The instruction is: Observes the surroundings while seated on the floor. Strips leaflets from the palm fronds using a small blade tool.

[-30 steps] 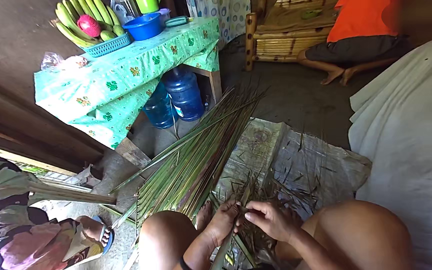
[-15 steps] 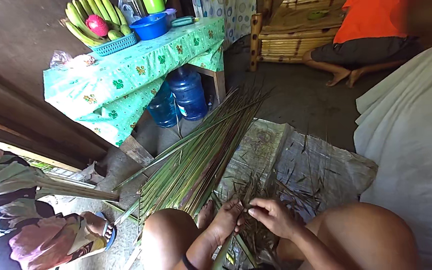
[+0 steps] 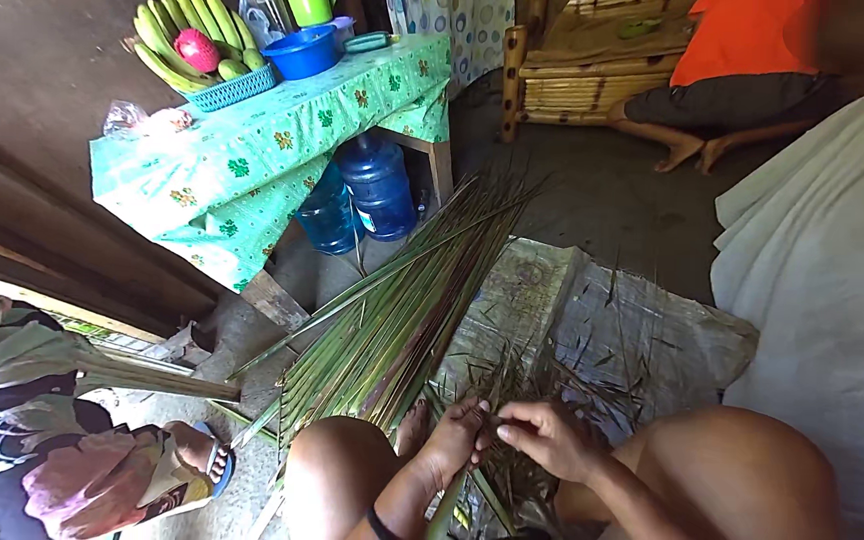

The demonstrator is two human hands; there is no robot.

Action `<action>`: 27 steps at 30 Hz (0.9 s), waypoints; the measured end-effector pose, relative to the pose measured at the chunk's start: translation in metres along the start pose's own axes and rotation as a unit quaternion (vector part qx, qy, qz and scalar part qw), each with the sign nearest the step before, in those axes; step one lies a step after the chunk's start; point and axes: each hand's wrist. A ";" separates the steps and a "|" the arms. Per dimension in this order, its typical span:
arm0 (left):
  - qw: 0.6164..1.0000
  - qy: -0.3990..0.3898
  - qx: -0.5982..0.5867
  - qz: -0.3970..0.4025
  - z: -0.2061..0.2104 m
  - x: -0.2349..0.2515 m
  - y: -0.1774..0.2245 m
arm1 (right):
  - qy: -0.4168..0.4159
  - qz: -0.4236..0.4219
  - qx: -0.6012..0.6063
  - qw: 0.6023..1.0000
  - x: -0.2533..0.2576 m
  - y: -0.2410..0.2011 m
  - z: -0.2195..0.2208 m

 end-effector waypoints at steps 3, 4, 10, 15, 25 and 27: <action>1.000 -0.002 -0.011 0.000 0.001 -0.001 0.000 | 0.009 -0.030 -0.031 0.999 0.003 0.006 0.001; 1.000 -0.006 -0.010 -0.005 0.001 -0.001 0.000 | 0.026 -0.029 -0.042 0.998 0.006 0.010 -0.001; 1.000 -0.026 0.001 -0.014 0.002 -0.001 -0.002 | 0.130 0.058 -0.052 0.988 0.030 0.026 -0.023; 0.999 -0.024 0.003 -0.021 0.001 -0.002 0.000 | 0.185 0.110 0.075 0.974 0.029 0.024 -0.026; 0.999 -0.035 -0.008 -0.030 0.001 -0.003 0.000 | 0.114 0.137 0.146 0.973 0.007 0.006 0.008; 0.999 -0.036 -0.004 -0.029 0.001 -0.002 0.000 | 0.115 0.173 0.178 0.962 0.009 0.004 0.005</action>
Point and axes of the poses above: each hand's wrist, its own x-axis towards the middle knuckle, its own z-axis out of the palm, y = z × x, and after that the axes turned 14 degrees about y, right-handed
